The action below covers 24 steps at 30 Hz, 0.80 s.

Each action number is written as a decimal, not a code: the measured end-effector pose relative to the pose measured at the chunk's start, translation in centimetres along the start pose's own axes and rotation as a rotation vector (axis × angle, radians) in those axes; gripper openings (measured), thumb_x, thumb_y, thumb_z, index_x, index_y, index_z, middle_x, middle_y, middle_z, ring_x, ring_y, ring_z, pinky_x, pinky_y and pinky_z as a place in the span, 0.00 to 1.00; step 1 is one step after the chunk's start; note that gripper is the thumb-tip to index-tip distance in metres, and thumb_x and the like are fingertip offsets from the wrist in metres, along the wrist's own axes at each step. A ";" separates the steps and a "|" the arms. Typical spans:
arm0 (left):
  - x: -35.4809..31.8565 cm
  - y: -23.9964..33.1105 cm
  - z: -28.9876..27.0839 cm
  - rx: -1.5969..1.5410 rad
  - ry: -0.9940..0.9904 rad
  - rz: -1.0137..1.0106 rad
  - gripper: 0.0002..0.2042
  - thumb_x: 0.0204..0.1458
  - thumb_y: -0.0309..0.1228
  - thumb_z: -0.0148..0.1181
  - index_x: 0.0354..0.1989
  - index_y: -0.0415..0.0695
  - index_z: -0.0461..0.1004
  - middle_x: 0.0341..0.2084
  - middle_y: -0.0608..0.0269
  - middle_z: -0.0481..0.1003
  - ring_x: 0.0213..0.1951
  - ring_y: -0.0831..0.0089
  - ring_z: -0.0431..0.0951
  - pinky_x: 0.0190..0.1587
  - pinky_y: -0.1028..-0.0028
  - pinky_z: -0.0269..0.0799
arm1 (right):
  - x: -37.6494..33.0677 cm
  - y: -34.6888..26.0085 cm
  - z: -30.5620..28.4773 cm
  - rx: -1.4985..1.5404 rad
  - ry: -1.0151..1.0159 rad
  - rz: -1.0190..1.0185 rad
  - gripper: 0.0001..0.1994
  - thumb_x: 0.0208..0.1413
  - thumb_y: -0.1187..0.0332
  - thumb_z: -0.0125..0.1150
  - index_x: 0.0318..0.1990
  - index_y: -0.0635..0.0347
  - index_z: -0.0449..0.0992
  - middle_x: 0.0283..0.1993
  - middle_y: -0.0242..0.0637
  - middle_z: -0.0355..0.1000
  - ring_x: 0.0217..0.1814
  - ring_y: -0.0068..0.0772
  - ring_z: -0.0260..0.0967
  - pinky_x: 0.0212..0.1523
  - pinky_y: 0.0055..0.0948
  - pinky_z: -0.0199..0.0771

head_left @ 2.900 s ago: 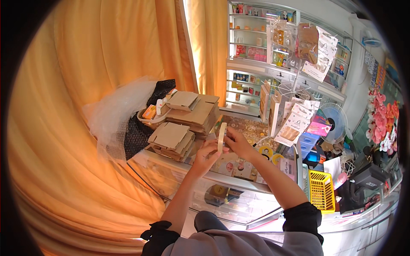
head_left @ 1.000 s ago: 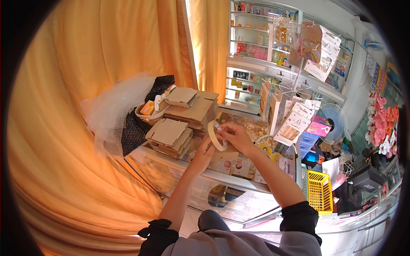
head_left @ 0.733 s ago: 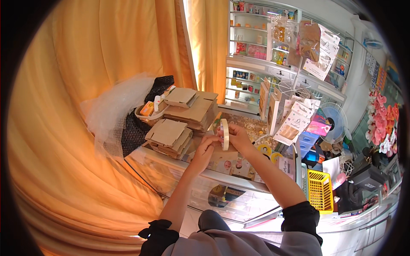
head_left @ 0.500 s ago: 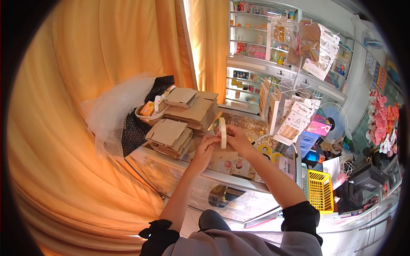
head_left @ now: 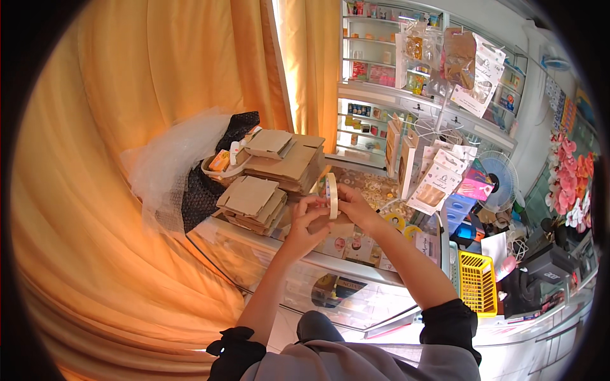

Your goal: Assembling and securing small cardboard boxes with tape.

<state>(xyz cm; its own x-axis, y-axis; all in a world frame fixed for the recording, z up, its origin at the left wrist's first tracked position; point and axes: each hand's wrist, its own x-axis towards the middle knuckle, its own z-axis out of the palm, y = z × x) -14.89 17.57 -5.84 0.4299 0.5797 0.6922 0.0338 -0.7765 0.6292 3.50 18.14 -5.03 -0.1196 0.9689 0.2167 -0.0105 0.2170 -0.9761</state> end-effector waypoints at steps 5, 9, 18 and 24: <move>0.2 0.2 -0.1 0.097 0.060 0.058 0.10 0.42 0.26 0.67 0.35 0.41 0.79 0.42 0.64 0.73 0.49 0.64 0.67 0.52 0.66 0.63 | 0.1 0.4 0.4 0.042 -0.015 -0.056 0.12 0.59 0.70 0.57 0.50 0.59 0.69 0.34 0.30 0.70 0.35 0.17 0.67 0.35 0.17 0.68; 0.1 -0.1 0.1 0.130 0.102 0.092 0.10 0.41 0.26 0.68 0.33 0.40 0.79 0.38 0.65 0.75 0.45 0.63 0.70 0.51 0.66 0.63 | 0.4 1.0 0.1 0.032 -0.022 -0.074 0.13 0.59 0.70 0.57 0.50 0.59 0.68 0.34 0.30 0.70 0.35 0.17 0.67 0.34 0.17 0.67; -0.1 0.3 0.0 0.072 0.084 0.038 0.09 0.42 0.26 0.68 0.33 0.38 0.78 0.39 0.63 0.75 0.46 0.63 0.70 0.50 0.66 0.65 | 0.3 1.1 0.1 0.000 -0.031 -0.089 0.12 0.59 0.69 0.56 0.50 0.58 0.69 0.34 0.29 0.70 0.36 0.17 0.67 0.35 0.18 0.67; -0.2 0.0 0.0 0.050 0.072 0.017 0.10 0.44 0.26 0.67 0.35 0.38 0.78 0.41 0.61 0.74 0.48 0.63 0.69 0.52 0.66 0.64 | 0.2 0.9 0.3 0.036 -0.033 -0.074 0.12 0.59 0.69 0.56 0.49 0.57 0.68 0.35 0.29 0.70 0.36 0.17 0.66 0.36 0.19 0.67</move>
<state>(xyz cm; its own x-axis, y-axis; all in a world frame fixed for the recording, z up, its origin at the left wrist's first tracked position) -14.98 17.42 -5.99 0.3649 0.5810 0.7275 0.0730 -0.7969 0.5997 3.19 18.51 -5.88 -0.1500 0.9459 0.2877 -0.0564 0.2824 -0.9577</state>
